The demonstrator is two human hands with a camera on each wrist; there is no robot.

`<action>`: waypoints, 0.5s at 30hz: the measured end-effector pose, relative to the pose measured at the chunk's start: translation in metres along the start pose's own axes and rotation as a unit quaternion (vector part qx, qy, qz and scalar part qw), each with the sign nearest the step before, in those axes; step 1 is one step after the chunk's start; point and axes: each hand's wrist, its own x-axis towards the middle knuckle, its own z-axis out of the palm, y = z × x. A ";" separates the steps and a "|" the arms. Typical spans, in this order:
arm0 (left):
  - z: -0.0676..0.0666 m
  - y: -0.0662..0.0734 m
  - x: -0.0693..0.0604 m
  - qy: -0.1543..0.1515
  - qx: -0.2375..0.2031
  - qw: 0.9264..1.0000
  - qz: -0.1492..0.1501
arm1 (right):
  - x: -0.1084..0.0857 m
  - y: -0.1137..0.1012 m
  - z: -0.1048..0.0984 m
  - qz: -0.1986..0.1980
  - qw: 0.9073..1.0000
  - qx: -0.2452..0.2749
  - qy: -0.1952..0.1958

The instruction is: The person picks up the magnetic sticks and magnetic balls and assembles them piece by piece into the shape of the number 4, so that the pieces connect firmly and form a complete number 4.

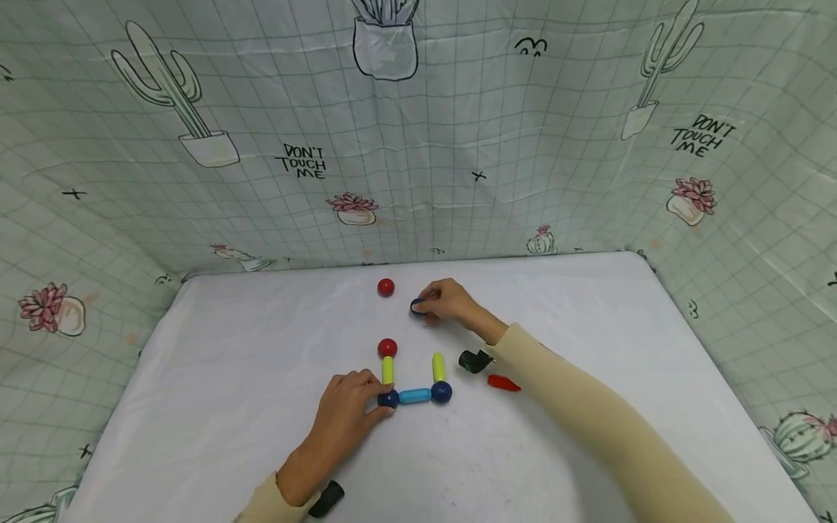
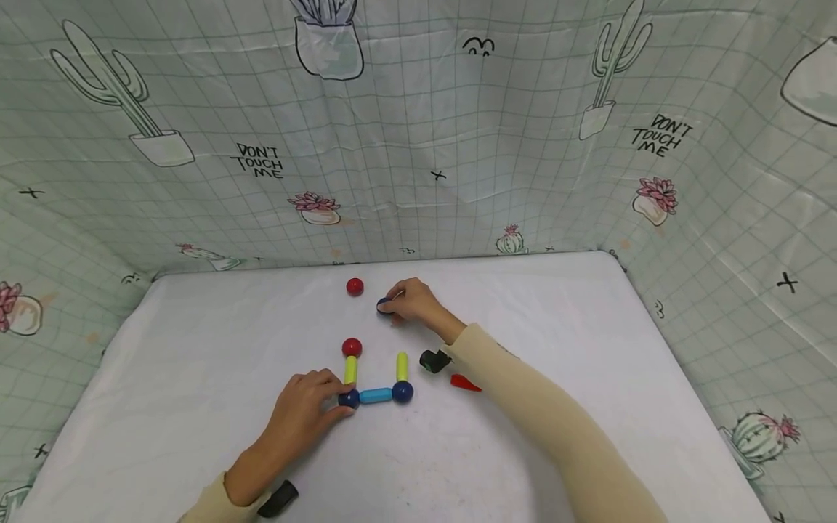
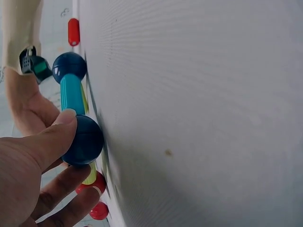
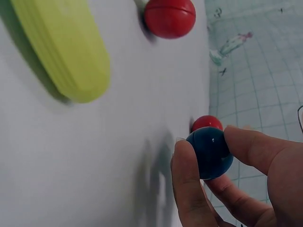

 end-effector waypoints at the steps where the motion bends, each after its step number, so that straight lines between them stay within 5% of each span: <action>1: -0.001 0.000 0.000 0.000 0.002 1.000 0.001 | -0.002 0.002 -0.001 -0.002 1.000 0.004 -0.004; 15: -0.002 0.002 0.000 0.001 0.020 1.000 0.007 | -0.033 0.020 -0.004 0.005 0.999 0.022 -0.024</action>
